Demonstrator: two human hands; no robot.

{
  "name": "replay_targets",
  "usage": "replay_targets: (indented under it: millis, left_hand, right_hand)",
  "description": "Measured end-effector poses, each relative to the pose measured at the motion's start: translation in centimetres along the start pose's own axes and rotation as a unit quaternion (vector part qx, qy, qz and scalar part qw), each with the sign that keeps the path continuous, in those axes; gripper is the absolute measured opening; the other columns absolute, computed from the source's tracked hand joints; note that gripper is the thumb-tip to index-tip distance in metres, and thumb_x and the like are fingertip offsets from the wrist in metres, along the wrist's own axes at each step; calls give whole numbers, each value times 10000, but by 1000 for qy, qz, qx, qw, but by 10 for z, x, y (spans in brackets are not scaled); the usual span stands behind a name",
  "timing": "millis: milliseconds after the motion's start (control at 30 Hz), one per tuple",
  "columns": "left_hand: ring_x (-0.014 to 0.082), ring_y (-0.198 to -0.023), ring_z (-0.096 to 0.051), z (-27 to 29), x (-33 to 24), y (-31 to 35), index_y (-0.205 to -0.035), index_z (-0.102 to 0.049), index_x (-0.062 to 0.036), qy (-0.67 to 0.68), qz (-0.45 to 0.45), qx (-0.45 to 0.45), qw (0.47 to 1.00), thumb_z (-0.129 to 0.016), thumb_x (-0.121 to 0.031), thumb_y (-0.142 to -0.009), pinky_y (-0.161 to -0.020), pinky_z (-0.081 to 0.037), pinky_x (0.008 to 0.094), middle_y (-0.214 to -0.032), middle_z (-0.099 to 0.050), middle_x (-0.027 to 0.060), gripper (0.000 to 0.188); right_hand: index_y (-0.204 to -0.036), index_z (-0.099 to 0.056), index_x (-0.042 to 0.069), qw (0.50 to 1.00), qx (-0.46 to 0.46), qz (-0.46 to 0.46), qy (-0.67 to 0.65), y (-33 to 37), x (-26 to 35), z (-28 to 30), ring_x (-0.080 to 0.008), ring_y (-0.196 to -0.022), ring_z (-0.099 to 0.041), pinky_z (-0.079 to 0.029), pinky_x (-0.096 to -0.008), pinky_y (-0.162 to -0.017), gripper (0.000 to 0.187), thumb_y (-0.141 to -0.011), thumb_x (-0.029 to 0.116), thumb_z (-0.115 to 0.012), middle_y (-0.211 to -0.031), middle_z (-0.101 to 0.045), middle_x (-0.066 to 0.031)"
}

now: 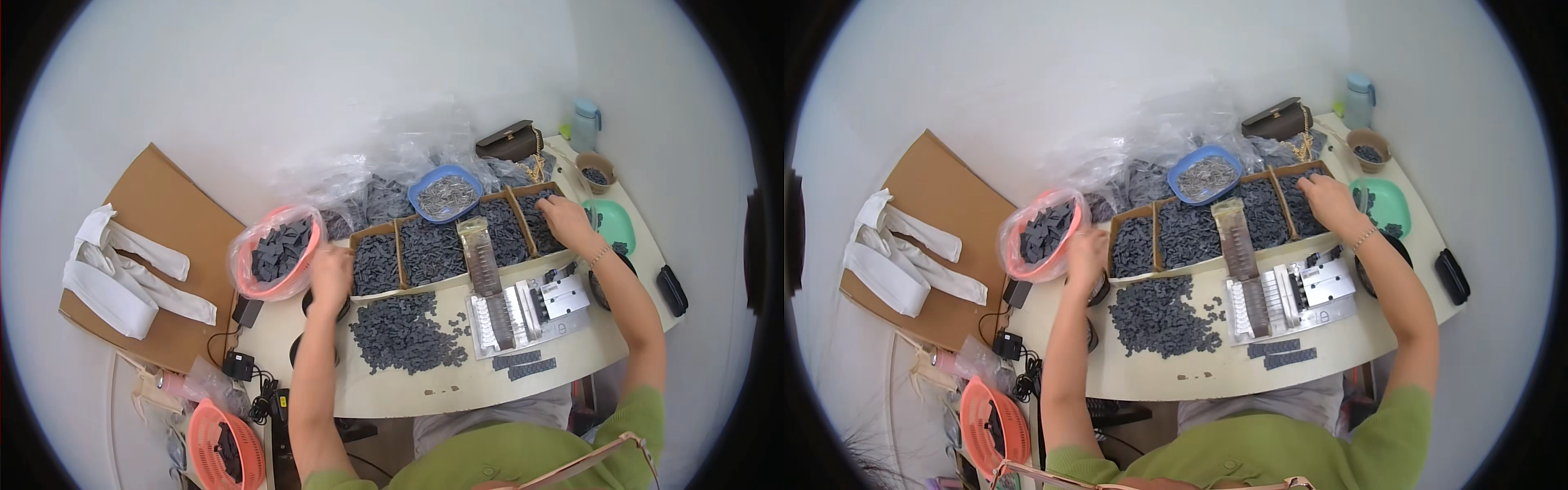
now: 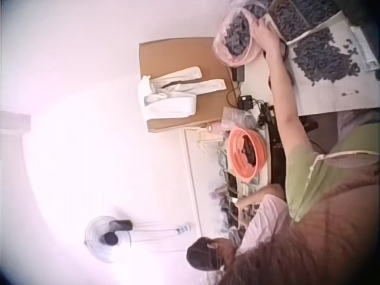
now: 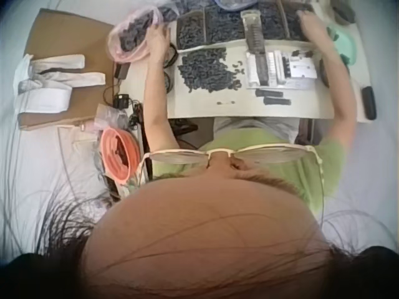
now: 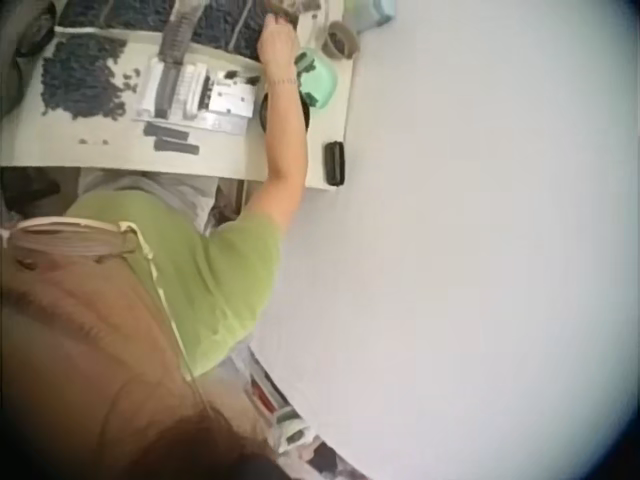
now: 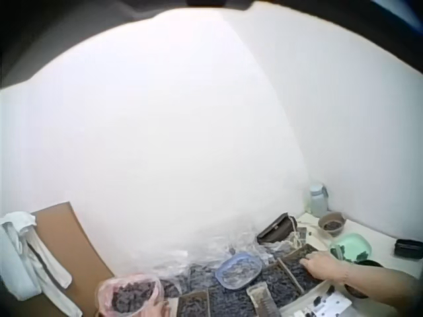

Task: The person assembles small metal and plastic components by hand on a workstation, placing small metal clips onto grey plastic base pieces and organizing the items into separate containers.

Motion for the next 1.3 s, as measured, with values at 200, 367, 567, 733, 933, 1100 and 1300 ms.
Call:
replay_targets:
  millis: [200, 367, 567, 733, 933, 1100, 1300]
  left_hand:
    - [312, -860, -592, -70, -39, 2, -850, -682, -41, -42, -51, 99, 993, -684, -59, -711, -772, -486, 427, -891, -621, 134, 140]
    - [295, -852, -592, -67, -45, -3, -758, -626, -33, -70, -56, 100, 991, -683, -73, -698, -759, -476, 420, -815, -630, 109, 91]
    - [321, -750, -609, -23, -114, 16, -860, -591, -47, 163, -21, -6, 986, -631, -46, -798, -651, -489, 420, -777, -609, 137, 74]
    - [251, -782, -633, -13, -256, 100, -961, -636, -55, 207, -262, 85, 939, -603, -29, -732, -618, -528, 329, -945, -637, 81, 232]
    - [274, -877, -622, -10, -286, 127, -1019, -625, 57, 126, -281, 97, 946, -602, -39, -701, -664, -542, 327, -1029, -607, 179, 332]
    - [285, -884, -624, -10, -288, 132, -986, -638, 38, 94, -266, 121, 952, -610, -32, -727, -731, -537, 320, -1034, -627, 173, 270]
    - [337, -826, -579, -18, -208, 64, -805, -603, -15, 243, -138, 142, 950, -594, 1, -730, -678, -500, 401, -860, -612, 150, 78]
  right_hand:
    - [-971, -634, 13, 983, -1, 19, -184, 15, 35, 32, -316, -839, -620, -503, -388, -741, 155, -837, 38, -561, -869, -617, -133]
    - [-991, -654, -7, 917, 148, 2, -370, 45, 72, 26, -273, -779, -638, -513, -343, -736, 191, -820, 78, -634, -850, -643, -137]
    - [-914, -657, 58, 916, 180, 91, -348, 72, 125, 20, -278, -797, -614, -483, -366, -684, 120, -840, 152, -652, -842, -601, -103]
    - [-940, -648, 51, 911, 140, 126, -366, 82, 140, 14, -289, -820, -604, -488, -374, -721, 115, -838, 101, -639, -860, -585, -98]
    - [-922, -649, 53, 924, 121, 160, -324, 96, 152, -1, -275, -831, -612, -506, -367, -724, 116, -811, 88, -646, -870, -589, -81]
    - [-899, -636, 47, 948, 66, 233, -205, 110, 175, -4, -255, -803, -587, -496, -357, -683, 178, -740, 125, -626, -834, -558, -71]
    - [-800, -624, 7, 947, -12, 316, -64, 137, 206, 20, -177, -778, -527, -434, -287, -665, 170, -690, 127, -574, -816, -521, -43]
Point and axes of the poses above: each hand's wrist, its own y-axis away from the middle knuckle, its own z-axis out of the back of the hand, x = y × z, the point moved 9 cm from there along -y, towards the middle knuckle
